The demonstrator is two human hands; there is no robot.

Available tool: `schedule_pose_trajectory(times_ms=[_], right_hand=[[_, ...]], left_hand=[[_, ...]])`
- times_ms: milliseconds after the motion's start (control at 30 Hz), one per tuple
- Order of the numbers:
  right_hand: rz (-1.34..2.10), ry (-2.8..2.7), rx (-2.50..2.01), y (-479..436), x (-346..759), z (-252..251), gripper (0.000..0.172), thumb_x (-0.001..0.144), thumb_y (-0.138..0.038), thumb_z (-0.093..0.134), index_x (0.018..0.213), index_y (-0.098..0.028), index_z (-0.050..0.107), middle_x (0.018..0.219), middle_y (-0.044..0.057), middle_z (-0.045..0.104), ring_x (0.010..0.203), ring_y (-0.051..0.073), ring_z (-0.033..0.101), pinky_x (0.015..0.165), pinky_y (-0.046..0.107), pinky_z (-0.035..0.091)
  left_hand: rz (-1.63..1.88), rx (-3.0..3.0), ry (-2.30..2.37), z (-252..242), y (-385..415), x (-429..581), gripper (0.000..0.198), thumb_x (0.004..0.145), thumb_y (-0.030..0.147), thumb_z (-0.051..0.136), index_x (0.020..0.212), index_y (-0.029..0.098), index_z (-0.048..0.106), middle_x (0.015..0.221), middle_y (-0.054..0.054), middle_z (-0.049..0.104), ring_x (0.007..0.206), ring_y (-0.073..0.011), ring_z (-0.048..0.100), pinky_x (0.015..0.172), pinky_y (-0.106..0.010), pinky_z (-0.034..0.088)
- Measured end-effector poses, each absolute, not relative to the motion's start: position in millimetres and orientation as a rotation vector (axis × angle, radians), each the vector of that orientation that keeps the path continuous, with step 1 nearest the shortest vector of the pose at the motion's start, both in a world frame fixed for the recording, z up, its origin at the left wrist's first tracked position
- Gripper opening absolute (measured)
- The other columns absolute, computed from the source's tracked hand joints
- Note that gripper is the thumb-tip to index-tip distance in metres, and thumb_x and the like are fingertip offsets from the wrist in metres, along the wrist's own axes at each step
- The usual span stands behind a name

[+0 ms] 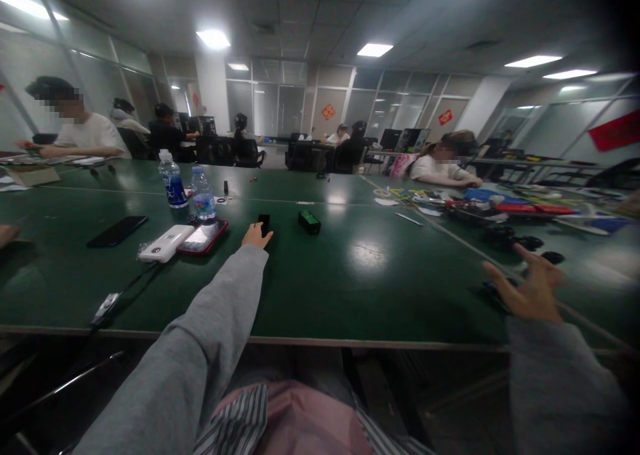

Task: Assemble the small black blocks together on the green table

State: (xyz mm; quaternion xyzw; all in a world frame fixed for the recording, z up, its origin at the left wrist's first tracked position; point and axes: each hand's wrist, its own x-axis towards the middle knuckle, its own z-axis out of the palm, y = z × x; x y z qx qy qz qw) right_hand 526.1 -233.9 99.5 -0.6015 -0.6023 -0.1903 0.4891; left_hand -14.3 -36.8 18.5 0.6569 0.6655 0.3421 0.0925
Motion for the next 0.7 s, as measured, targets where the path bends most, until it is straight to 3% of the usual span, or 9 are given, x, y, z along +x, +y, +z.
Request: schedule_pose_trajectory(times_ms=[133,300,400,533,700], right_hand=[[-0.157,-1.572,-1.291,-182.4,432.8,110.3,0.070,0.075,-0.062,0.051,0.132,-0.024,0.039,0.132,0.014,0.039,0.122,0.029,0.040,0.098,0.050,0.037],[0.674,-1.701,-1.112,-118.3,295.5,77.9,0.070,0.076,-0.061,0.051,0.132,-0.023,0.035,0.126,0.013,0.046,0.114,0.021,0.049,0.096,0.041,0.041],[1.044,-1.686,-1.144,-93.8,233.5,55.0,0.077,0.075,-0.059,0.054,0.136,-0.018,0.028,0.124,0.014,0.049,0.110,0.020,0.052,0.096,0.040,0.042],[1.301,-1.467,-1.152,-81.1,182.5,43.1,0.071,0.080,-0.054,0.051,0.135,-0.016,0.028,0.115,0.012,0.057,0.103,0.018,0.057,0.094,0.038,0.044],[1.412,-1.308,-0.921,-86.3,163.3,42.8,0.063,0.078,-0.055,0.054,0.127,-0.020,0.036,0.100,0.005,0.062,0.087,0.015,0.061,0.084,0.033,0.050]], left_hand=[[1.212,1.806,1.804,24.3,-31.9,-12.2,0.047,0.076,0.041,0.060,0.118,0.019,0.055,0.124,-0.011,0.053,0.118,-0.0242,0.048,0.101,-0.037,0.036],[1.390,1.279,1.273,37.5,-27.1,-0.9,0.046,0.082,0.032,0.052,0.126,0.019,0.046,0.119,-0.008,0.059,0.107,-0.0187,0.057,0.091,-0.034,0.047],[1.331,1.051,0.972,43.8,-35.9,5.7,0.042,0.086,0.039,0.044,0.123,0.019,0.046,0.115,-0.009,0.061,0.102,-0.0176,0.061,0.084,-0.032,0.051],[1.255,0.911,0.815,49.1,-50.5,12.1,0.045,0.085,0.052,0.039,0.107,0.017,0.056,0.099,-0.010,0.066,0.093,-0.0199,0.064,0.077,-0.033,0.053],[1.027,0.853,0.838,48.6,-55.9,25.0,0.044,0.082,0.055,0.042,0.096,0.016,0.058,0.072,-0.005,0.063,0.063,-0.0149,0.062,0.060,-0.028,0.051]])
